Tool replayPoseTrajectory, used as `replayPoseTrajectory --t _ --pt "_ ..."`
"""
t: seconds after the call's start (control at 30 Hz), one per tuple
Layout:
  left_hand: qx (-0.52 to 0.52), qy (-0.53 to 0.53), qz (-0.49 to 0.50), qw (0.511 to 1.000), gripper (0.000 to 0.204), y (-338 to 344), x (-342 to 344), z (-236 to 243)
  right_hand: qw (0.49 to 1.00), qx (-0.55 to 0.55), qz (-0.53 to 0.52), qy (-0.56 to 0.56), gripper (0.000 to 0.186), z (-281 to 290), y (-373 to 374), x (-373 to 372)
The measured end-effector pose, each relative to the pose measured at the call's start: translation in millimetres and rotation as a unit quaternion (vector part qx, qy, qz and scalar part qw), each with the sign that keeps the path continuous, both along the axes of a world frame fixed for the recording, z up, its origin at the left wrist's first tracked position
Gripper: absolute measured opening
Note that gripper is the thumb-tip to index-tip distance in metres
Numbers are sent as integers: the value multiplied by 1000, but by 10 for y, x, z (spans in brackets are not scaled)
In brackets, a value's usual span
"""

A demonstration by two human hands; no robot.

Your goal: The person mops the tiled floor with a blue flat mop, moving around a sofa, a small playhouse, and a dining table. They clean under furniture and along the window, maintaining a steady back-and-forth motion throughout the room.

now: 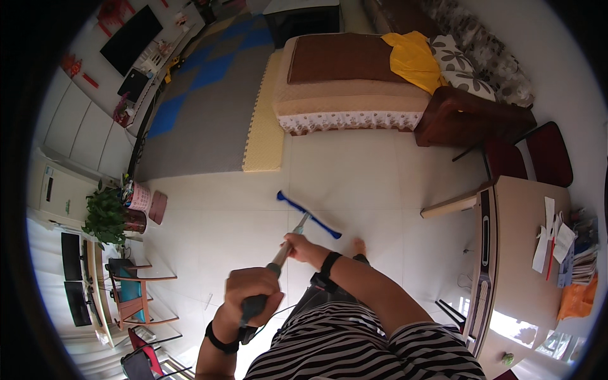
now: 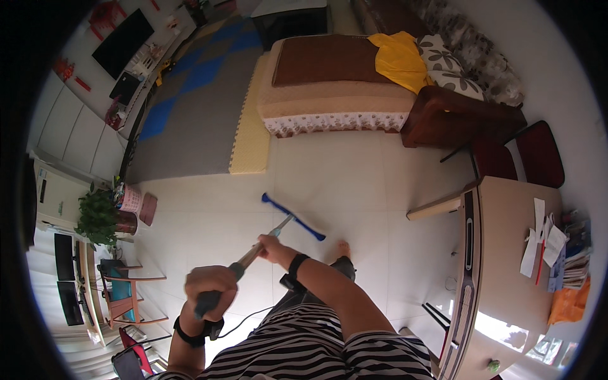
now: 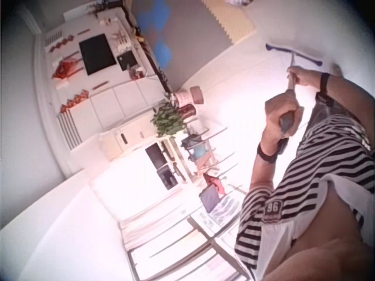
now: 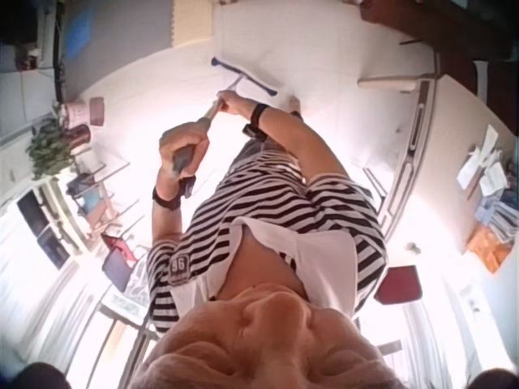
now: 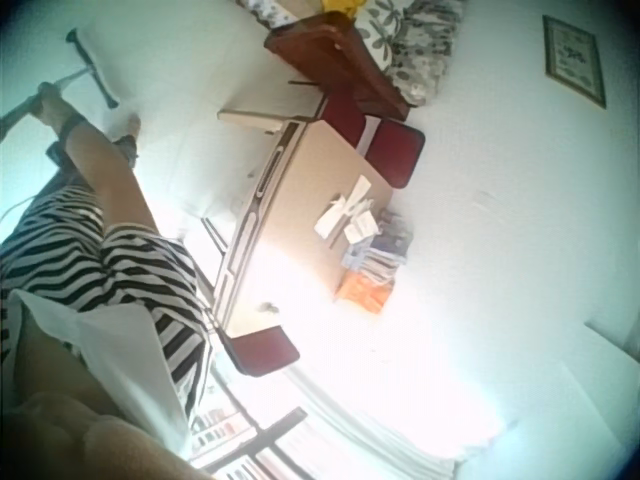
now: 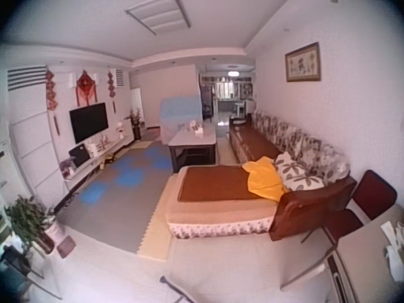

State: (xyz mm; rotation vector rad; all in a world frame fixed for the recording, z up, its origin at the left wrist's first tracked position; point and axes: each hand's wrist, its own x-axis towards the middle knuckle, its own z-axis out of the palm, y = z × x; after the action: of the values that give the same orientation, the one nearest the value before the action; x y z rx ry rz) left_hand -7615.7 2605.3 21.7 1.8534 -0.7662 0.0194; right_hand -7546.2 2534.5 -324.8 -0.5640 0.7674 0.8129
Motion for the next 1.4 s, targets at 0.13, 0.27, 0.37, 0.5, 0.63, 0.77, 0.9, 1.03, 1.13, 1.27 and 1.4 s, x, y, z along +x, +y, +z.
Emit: replayPoseTrajectory --t 0.13,0.27,0.37,0.5,0.63,0.77,0.9,1.03,1.13,1.27,1.4 --pt "-8 -14 -85 996 18 -450 376 -257 990 -1 -143 -15 20 -160 -960 453" --pt "13 -10 -148 989 18 -942 875 -613 969 13 -247 -2 23 -342 -1998 919" --pt "-6 -9 -194 981 17 -1396 1312 -931 954 -34 -298 -7 24 -425 -2743 1233" --pt "-40 -5 -222 974 16 -2006 1853 -1295 937 -79 -341 22 18 -554 -3427 1538" --pt "-28 63 -227 972 13 -2207 2175 -1468 940 -86 -328 30 12 -678 -3652 1873" --pt "-65 144 -180 971 13 -1848 2316 -1518 939 -95 -321 76 13 -766 -3331 2150" --pt "-51 131 -122 983 13 -1414 2173 -1485 952 -136 -263 80 14 -774 -2706 2285" --pt "-44 120 -24 992 13 -1006 1935 -1418 971 -177 -152 43 12 -772 -1939 2408" --pt "-42 83 57 994 13 -774 1711 -1391 982 -178 -66 16 26 -756 -1413 2423" --pt "-3 74 144 987 14 -516 1240 -1286 978 -199 59 5 40 -739 -797 2105" --pt "-2 92 195 976 12 -219 717 -984 976 -156 144 43 43 -594 -305 1477"
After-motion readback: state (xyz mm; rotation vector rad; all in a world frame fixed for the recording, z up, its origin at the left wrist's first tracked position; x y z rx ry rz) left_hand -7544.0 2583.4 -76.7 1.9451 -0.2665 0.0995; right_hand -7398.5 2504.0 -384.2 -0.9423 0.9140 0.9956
